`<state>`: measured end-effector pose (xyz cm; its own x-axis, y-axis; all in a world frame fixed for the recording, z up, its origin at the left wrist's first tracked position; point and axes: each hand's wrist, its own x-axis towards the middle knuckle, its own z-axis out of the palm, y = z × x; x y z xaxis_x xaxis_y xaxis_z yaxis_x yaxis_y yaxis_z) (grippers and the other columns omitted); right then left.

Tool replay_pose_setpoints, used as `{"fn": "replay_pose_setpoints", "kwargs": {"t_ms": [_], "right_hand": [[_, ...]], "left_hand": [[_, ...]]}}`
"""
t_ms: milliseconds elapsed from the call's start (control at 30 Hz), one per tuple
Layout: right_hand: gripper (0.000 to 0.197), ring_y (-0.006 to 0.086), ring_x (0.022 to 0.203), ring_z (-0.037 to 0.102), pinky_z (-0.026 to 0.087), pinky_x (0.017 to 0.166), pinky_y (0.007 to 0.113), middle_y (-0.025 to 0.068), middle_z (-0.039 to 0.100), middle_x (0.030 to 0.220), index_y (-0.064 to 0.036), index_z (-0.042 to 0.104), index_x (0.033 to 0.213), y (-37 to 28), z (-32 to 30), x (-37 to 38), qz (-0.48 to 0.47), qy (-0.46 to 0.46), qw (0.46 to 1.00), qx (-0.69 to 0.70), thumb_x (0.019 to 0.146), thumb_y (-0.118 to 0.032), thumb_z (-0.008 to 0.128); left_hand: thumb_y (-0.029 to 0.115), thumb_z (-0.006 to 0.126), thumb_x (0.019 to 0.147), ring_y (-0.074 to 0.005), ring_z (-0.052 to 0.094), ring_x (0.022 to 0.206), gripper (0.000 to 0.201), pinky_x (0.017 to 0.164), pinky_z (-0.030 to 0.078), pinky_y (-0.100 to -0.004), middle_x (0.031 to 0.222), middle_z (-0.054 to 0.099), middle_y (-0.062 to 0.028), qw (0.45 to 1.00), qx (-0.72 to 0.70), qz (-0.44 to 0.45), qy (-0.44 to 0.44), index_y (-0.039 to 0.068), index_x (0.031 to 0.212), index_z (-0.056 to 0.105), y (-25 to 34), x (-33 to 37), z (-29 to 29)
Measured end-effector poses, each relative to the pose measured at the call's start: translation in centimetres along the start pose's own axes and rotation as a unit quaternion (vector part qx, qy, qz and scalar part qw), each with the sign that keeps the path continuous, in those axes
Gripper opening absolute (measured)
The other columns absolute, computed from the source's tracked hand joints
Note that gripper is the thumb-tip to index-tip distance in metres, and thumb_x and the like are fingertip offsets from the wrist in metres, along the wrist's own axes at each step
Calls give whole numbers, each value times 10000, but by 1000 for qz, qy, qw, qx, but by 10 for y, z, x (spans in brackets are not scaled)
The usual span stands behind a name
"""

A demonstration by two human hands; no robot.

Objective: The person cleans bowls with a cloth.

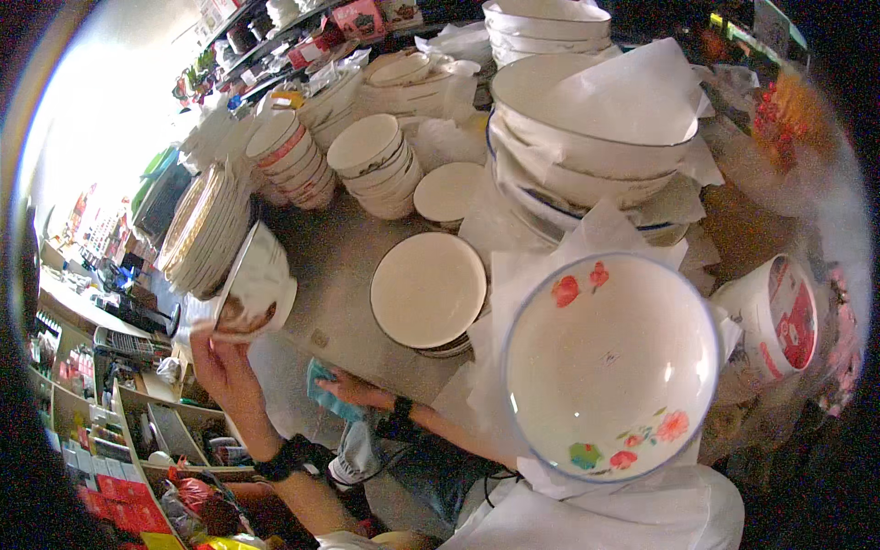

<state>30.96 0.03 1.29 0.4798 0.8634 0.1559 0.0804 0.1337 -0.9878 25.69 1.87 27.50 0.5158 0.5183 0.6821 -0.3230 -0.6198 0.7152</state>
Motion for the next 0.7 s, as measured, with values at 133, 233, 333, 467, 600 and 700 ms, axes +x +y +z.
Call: {"fn": "replay_pose_setpoints", "kwargs": {"t_ms": [133,233,333,467,600,700], "right_hand": [[497,251,804,706,560,724,375,153,719,967,-4,565,1226,-49,7,-10,130,-107,949,268,994,-442,525],[474,204,724,704,577,664,323,107,724,942,-19,599,1191,-75,-11,-29,145,-118,911,368,1016,-444,484],[575,187,807,708,594,722,337,80,718,1005,-41,586,1257,-43,6,-34,171,-140,878,425,993,-540,480],[624,167,932,683,589,794,344,73,670,1164,-63,547,1330,-40,23,-16,254,-258,789,496,956,-563,532],[586,153,965,665,577,818,311,97,661,1166,-30,551,1298,-59,44,-21,211,-257,853,403,934,-486,604],[505,156,958,663,575,806,303,111,663,1143,-10,556,1275,-39,47,-21,221,-257,859,383,908,-351,618]], "left_hand": [[121,567,961,-103,477,776,91,650,402,-212,943,500,-35,992,126,-6,26,31,957,555,-20,-68,-58],[94,577,950,-134,505,790,95,670,439,-226,938,515,-63,985,161,-56,-6,1,964,565,-38,-110,-75],[67,576,945,-165,551,828,84,692,477,-252,944,531,-89,964,240,-114,-25,-13,971,580,-39,-144,-90],[-39,570,887,-267,593,861,88,708,516,-307,955,554,-138,939,315,-110,-87,-28,973,585,-40,-179,-115],[-62,576,861,-314,573,879,111,783,499,-357,964,553,-144,934,325,-132,-70,-20,963,588,-34,-205,-129],[-52,594,851,-324,560,906,98,814,480,-367,966,555,-143,934,325,-149,-26,-8,940,588,-35,-210,-121]]}}
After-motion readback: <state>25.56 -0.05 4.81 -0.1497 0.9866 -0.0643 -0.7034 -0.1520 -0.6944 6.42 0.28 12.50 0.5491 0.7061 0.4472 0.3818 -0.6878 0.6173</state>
